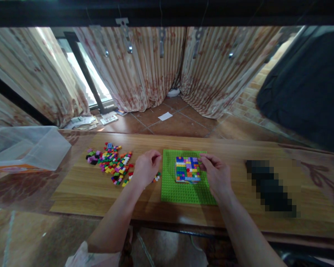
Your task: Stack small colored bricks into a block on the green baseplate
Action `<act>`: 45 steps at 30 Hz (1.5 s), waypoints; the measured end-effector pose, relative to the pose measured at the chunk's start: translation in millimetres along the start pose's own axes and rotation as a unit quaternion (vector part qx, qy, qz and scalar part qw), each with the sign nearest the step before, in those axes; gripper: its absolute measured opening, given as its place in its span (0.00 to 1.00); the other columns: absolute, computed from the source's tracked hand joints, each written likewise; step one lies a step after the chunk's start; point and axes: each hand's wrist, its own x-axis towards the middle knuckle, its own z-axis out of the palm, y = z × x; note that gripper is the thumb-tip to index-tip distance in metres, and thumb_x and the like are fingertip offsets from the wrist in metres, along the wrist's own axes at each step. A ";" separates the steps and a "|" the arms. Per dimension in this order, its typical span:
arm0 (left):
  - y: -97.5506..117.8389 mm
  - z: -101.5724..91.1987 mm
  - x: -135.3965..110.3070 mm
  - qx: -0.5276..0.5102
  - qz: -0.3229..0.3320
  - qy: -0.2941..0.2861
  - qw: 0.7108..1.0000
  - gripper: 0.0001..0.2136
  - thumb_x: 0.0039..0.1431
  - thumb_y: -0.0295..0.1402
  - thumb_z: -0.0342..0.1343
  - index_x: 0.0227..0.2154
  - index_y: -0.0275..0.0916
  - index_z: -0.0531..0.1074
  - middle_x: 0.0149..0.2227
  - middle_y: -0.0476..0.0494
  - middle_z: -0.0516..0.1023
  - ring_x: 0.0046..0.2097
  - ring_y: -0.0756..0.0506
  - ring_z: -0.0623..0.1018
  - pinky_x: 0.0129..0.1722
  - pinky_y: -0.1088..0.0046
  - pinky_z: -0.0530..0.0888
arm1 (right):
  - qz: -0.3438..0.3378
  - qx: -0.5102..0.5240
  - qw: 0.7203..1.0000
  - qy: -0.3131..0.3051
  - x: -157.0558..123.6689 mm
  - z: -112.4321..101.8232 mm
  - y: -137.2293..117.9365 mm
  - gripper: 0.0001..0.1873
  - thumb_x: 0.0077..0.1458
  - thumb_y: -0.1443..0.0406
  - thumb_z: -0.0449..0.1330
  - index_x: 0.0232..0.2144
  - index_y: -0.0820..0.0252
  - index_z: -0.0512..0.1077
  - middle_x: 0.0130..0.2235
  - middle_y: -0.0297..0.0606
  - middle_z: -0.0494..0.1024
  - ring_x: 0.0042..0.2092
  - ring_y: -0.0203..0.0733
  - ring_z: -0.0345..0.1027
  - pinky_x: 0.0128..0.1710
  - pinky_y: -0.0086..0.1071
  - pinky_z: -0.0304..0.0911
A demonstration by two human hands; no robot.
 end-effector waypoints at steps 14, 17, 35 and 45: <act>24.8 14.8 -6.2 -0.168 0.043 -0.018 0.985 0.05 0.59 0.27 0.53 0.31 0.38 0.74 0.33 0.47 0.78 0.36 0.49 0.77 0.38 0.73 0.75 | -0.009 -0.019 1.000 -0.017 1.2 -0.2 3.7 0.13 0.41 0.57 0.66 0.30 0.60 0.79 0.29 0.36 0.80 0.30 0.37 0.69 0.29 0.31 0.66; 27.8 16.0 -6.7 -0.162 0.071 -0.020 0.984 0.07 0.60 0.27 0.53 0.34 0.39 0.76 0.34 0.46 0.78 0.37 0.49 0.77 0.40 0.72 0.75 | 0.002 -0.008 1.000 -0.016 1.2 0.0 3.1 0.13 0.40 0.58 0.67 0.29 0.60 0.79 0.28 0.36 0.79 0.30 0.37 0.69 0.30 0.31 0.66; 39.5 23.6 -5.2 -0.060 0.111 -0.010 0.992 0.03 0.60 0.26 0.54 0.32 0.38 0.72 0.34 0.47 0.77 0.36 0.49 0.77 0.39 0.72 0.73 | 0.004 0.005 1.000 -0.011 0.2 2.8 0.2 0.13 0.39 0.59 0.67 0.27 0.61 0.78 0.27 0.35 0.78 0.28 0.36 0.68 0.29 0.31 0.65; 42.8 35.5 -0.3 0.038 0.204 -0.007 0.978 0.06 0.62 0.29 0.53 0.34 0.40 0.76 0.35 0.47 0.79 0.39 0.47 0.76 0.46 0.64 0.68 | 0.006 -0.006 1.000 -0.015 0.8 2.3 2.1 0.14 0.39 0.58 0.66 0.29 0.61 0.78 0.28 0.35 0.78 0.28 0.36 0.67 0.29 0.30 0.64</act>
